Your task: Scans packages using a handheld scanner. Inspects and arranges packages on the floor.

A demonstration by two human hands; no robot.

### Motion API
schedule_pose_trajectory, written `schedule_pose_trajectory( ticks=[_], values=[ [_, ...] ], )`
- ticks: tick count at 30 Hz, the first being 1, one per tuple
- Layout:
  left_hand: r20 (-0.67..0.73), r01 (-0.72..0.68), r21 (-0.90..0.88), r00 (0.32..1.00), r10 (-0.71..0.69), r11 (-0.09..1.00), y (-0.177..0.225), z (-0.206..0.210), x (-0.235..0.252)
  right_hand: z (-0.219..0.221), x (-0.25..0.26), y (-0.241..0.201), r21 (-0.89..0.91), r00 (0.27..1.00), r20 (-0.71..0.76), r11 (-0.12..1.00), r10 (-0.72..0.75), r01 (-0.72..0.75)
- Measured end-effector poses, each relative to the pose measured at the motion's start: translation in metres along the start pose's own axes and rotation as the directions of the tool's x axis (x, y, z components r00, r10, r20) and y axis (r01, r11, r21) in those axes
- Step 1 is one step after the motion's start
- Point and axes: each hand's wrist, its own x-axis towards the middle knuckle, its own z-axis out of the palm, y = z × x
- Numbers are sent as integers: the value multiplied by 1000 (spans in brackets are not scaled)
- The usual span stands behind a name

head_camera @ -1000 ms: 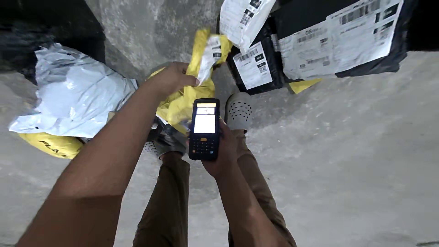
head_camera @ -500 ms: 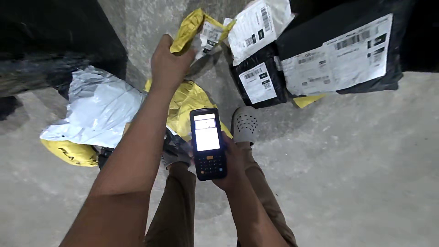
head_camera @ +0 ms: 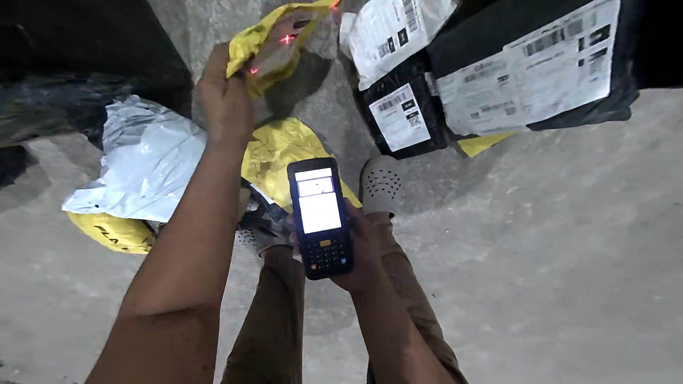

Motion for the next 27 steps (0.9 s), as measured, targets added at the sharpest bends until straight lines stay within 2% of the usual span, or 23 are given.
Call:
schedule_pose_trajectory(
  ticks=[4,7,12,14,17,21,24,26,27],
  values=[
    [-8,-54,-134,999,53,989,31,14,6,-3,0,3,-57,990,-139,998,-26,18],
    [-31,2,-138,999,-6,990,50,18,19,-9,-1,5,-16,993,-113,999,-38,37],
    [-91,117,-344,983,-157,932,28,29,37,-10,-6,4,78,995,-53,993,-86,89],
    [-98,175,-345,970,-220,922,24,31,34,-9,-5,1,60,996,-26,994,-87,89],
    [-123,224,-304,955,-271,926,19,30,32,-9,-4,2,46,996,-65,997,-61,64],
    [-145,210,-271,956,-256,939,20,28,35,-10,-1,7,-20,991,-128,999,-42,39],
    [-32,198,-185,978,-207,963,53,37,27,-8,2,10,-102,953,-299,995,-45,15],
    [127,226,-166,970,-206,960,91,46,16,-8,6,15,-176,910,-406,984,-80,8],
    [228,168,-222,967,-116,961,101,49,9,-9,8,17,-205,891,-442,979,-100,8]
  ],
)
